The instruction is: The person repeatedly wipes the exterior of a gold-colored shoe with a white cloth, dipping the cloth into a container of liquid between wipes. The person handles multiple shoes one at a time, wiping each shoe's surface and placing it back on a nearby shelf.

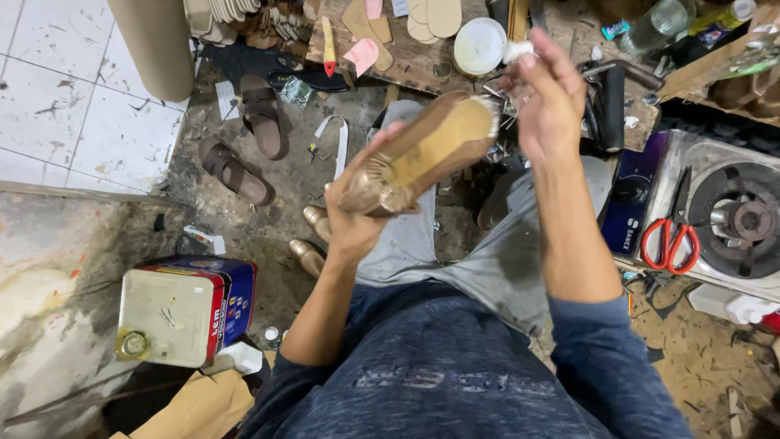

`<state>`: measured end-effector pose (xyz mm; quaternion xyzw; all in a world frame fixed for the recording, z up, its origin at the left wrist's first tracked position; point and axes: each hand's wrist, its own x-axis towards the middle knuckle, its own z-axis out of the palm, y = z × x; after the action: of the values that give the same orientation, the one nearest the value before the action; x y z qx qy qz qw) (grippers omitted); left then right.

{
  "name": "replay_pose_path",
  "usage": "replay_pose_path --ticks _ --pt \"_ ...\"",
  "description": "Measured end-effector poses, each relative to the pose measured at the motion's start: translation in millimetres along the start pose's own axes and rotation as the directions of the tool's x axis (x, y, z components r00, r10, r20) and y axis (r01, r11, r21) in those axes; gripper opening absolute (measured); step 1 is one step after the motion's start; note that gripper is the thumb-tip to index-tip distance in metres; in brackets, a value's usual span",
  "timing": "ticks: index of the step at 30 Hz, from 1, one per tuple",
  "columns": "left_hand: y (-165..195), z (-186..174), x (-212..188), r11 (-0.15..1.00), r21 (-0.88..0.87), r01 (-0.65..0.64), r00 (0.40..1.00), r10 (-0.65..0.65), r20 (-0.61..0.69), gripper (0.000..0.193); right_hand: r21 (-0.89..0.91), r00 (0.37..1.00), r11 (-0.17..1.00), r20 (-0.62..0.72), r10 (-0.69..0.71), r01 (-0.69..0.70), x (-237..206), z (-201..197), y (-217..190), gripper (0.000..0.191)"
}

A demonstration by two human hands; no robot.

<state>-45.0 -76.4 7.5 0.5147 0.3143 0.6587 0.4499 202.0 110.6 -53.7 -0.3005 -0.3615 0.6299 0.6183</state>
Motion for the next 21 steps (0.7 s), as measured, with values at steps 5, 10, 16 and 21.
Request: replay_pose_path --ticks 5,10,16,21 --pt "-19.9 -18.1 -19.4 0.954 -0.132 0.269 0.932 -0.292 -0.213 0.080 -0.578 0.965 0.773 0.139 -0.220 0.260 58.8 -36.7 27.2 0.025" --pt "-40.5 -27.6 -40.4 0.975 -0.012 0.221 0.947 -0.217 -0.238 0.090 -0.824 0.859 0.251 0.460 -0.226 0.507 64.9 -50.8 38.2 0.026" --pt "-43.5 -29.8 -54.8 0.977 0.137 0.166 0.967 -0.134 -0.219 0.096 -0.801 0.779 -0.079 0.596 -0.195 0.593 58.8 -45.6 37.6 0.022" --pt "-38.8 -25.5 -55.1 0.973 0.120 0.200 0.958 -0.168 -0.234 0.097 -0.773 0.752 -0.161 0.635 -0.179 0.614 60.7 -51.3 40.4 0.022"
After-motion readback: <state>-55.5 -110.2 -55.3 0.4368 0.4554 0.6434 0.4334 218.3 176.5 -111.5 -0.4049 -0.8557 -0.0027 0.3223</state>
